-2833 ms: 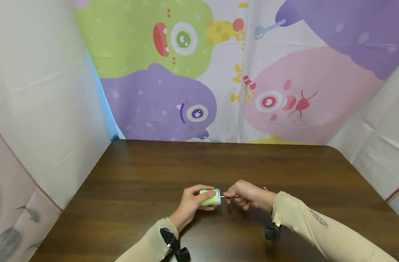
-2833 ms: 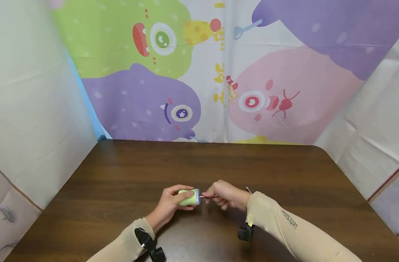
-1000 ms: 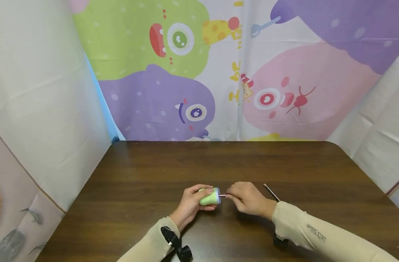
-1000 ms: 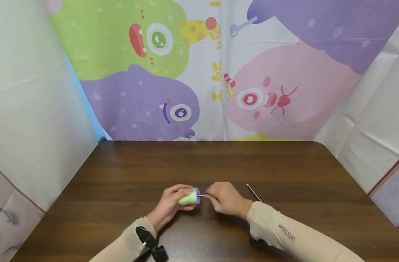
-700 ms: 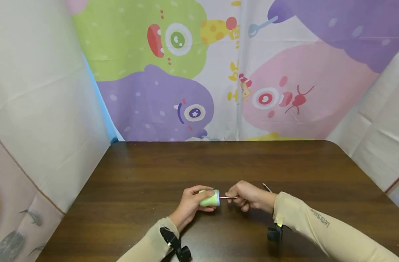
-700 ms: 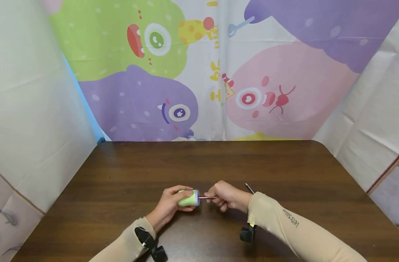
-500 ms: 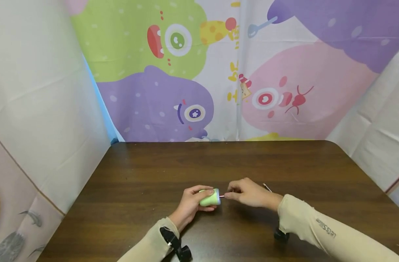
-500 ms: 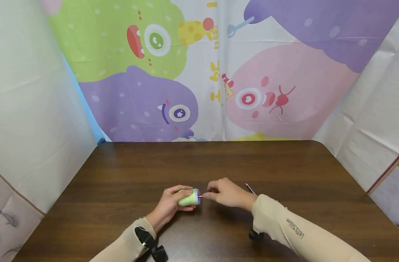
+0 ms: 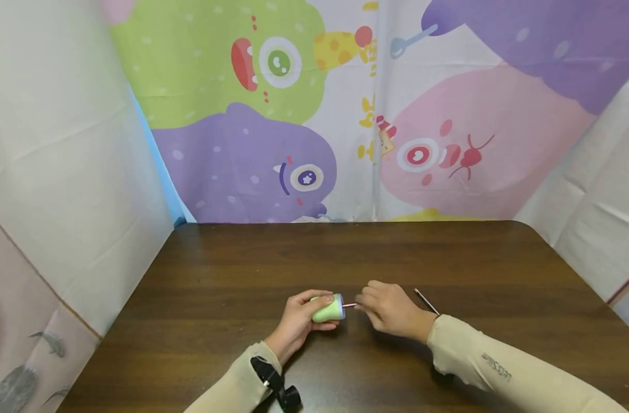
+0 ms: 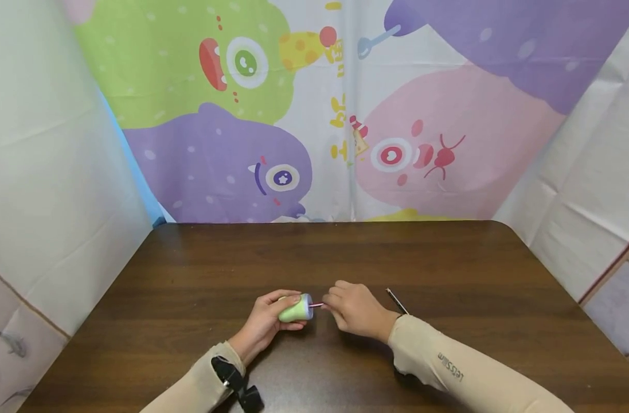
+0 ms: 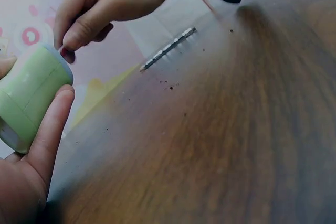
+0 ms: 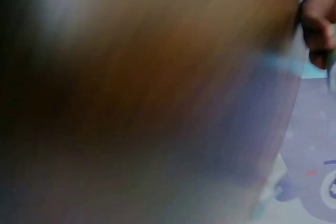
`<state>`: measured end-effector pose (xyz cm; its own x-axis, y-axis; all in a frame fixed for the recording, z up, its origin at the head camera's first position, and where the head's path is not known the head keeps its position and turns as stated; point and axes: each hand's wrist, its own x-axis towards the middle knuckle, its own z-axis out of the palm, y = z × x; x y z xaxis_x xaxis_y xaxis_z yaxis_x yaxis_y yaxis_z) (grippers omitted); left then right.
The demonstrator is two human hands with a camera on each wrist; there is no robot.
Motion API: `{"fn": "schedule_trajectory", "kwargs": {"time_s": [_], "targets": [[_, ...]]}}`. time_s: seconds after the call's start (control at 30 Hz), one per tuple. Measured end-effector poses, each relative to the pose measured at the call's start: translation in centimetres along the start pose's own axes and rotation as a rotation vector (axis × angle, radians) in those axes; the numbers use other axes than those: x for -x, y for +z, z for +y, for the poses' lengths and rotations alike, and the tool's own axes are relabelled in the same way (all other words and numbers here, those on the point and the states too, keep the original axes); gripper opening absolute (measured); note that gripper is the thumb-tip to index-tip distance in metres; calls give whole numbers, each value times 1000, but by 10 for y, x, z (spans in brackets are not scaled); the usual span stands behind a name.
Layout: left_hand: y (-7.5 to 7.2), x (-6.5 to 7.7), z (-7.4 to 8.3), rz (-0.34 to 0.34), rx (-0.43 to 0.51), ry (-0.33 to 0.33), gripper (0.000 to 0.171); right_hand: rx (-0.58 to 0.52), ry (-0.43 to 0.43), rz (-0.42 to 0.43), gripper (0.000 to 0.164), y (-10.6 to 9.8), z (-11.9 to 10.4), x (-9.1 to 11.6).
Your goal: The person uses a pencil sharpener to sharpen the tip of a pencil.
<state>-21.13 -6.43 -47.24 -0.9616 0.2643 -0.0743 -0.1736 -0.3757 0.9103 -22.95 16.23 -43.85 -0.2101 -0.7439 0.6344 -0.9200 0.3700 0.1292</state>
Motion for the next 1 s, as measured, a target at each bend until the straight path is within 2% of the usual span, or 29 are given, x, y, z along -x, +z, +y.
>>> {"fn": "schedule_trajectory", "kwargs": {"time_s": [0.07,0.13,0.27,0.3,0.37,0.43,0.5,0.53,0.6,0.7,0.77,0.87,0.93,1.0], "targets": [[1,-1,0,0,0,5,15,-128,184,-61,9,-1,-4,-3],[2,-1,1,3,2,6,14,-328,420,-139,5,-3,-5,-8],[3,-1,-1,13,-5,7,14,-864,1016,-300,18,-9,-2,-20],[3,-1,-1,13,-11,7,16,-974,1139,-332,19,-10,0,-22],[3,-1,-2,13,-26,8,20,-1131,1319,-399,21,-11,3,-24],[3,-1,-2,11,-39,11,26,-1195,1367,-464,20,-13,5,-25],[3,-1,-2,9,-48,14,30,-1141,1294,-512,21,-16,6,-26],[3,-1,-1,9,-51,14,32,-1077,1216,-531,22,-18,6,-26],[3,-1,-1,2,-51,10,32,-887,1010,-567,23,-22,6,-27],[3,-2,-2,-12,-47,0,30,-520,624,-554,17,-32,5,-25],[3,-2,-3,-19,-43,-5,27,-285,361,-503,11,-37,5,-22],[2,-2,-3,-16,-40,-5,24,-9,4,-381,19,-40,8,-17],[1,-2,-3,-8,-34,-5,21,108,-177,-291,17,-37,11,-13],[1,-2,-3,-4,-25,-3,19,175,-292,-207,4,-33,15,-9]]}}
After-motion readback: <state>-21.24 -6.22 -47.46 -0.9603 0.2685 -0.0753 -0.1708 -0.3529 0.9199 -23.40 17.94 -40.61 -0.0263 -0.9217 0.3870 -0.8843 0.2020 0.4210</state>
